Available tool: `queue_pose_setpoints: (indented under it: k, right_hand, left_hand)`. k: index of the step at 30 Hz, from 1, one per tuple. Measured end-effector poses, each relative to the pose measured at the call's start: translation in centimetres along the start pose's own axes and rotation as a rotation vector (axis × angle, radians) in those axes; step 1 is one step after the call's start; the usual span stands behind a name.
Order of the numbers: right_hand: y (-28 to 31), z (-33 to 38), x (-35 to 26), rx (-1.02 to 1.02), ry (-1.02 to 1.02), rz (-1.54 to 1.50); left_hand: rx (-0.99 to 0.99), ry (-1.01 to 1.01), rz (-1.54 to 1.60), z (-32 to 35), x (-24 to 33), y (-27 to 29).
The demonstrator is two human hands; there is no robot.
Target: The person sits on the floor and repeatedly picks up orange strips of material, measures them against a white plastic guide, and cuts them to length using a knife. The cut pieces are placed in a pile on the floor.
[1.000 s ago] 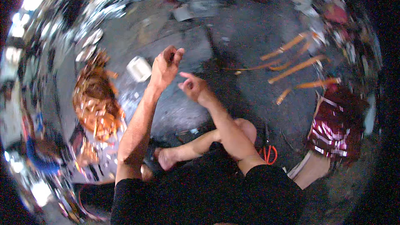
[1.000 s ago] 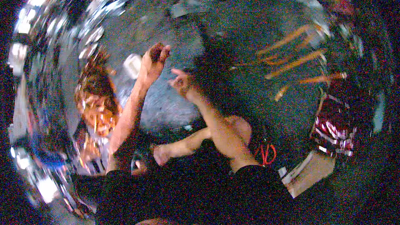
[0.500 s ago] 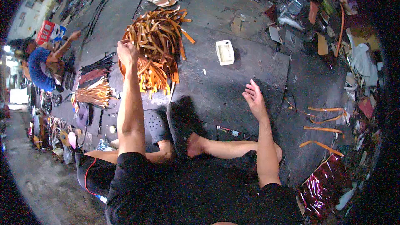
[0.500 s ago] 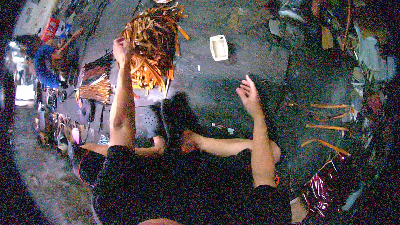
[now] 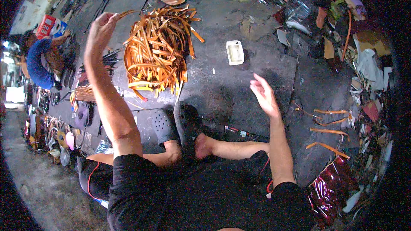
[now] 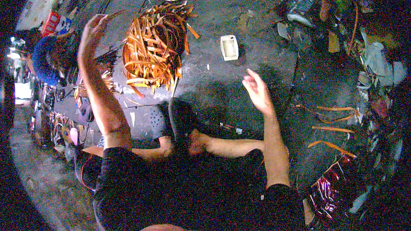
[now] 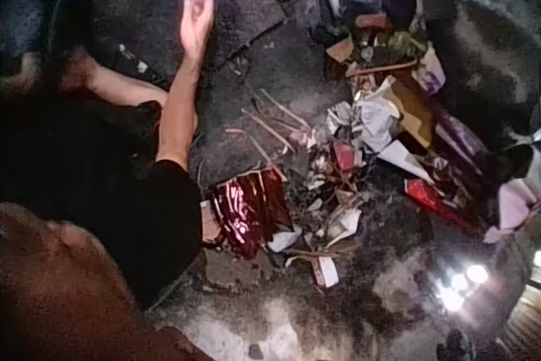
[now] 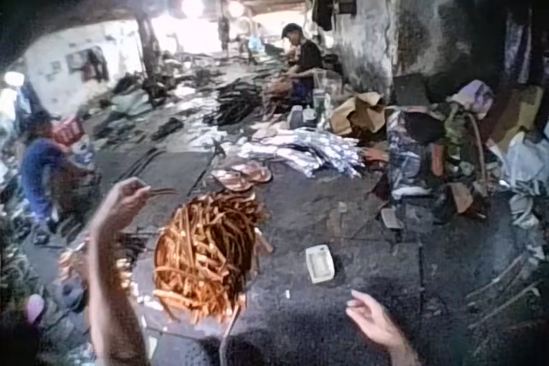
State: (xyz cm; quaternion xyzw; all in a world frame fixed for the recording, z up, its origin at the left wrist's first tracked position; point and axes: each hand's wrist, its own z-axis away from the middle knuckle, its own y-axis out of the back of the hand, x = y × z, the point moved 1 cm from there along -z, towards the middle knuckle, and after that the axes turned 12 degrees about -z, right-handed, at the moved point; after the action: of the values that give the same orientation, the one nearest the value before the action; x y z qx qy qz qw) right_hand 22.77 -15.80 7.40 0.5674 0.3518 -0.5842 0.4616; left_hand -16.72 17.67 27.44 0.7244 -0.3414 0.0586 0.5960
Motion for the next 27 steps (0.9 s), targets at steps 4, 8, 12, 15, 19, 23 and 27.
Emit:
queue_pose_setpoints:
  k: [4,8,12,15,19,23,27]
  right_hand:
    - [-6.6,-1.5,-9.8,-0.124,0.230,-0.269]
    - [-10.6,-3.1,-14.2,-0.036,0.756,0.123]
    - [-6.7,-3.0,-9.0,-0.412,0.168,-0.065]
    - [1.0,-1.9,-4.3,-0.448,0.017,-0.068]
    - [9.2,-2.0,-1.3,-0.355,-0.100,0.030]
    - [13.5,-4.4,0.3,-0.039,-0.155,0.289]
    - [11.7,-5.7,0.3,0.285,0.103,0.918]
  left_hand:
    - [-0.485,-0.271,-0.066,3.7,11.2,1.5]
    - [-0.829,-0.514,-0.002,7.2,17.8,-5.7]
    - [-0.879,-0.444,0.049,8.6,15.5,-13.2]
    - [-0.991,-0.350,0.230,9.5,11.3,-19.6]
    - [-0.975,-0.211,0.366,11.6,8.6,-27.3]
    - [-0.886,-0.183,0.295,13.5,10.7,-31.9]
    - [-0.827,-0.124,0.160,14.9,12.2,-34.5]
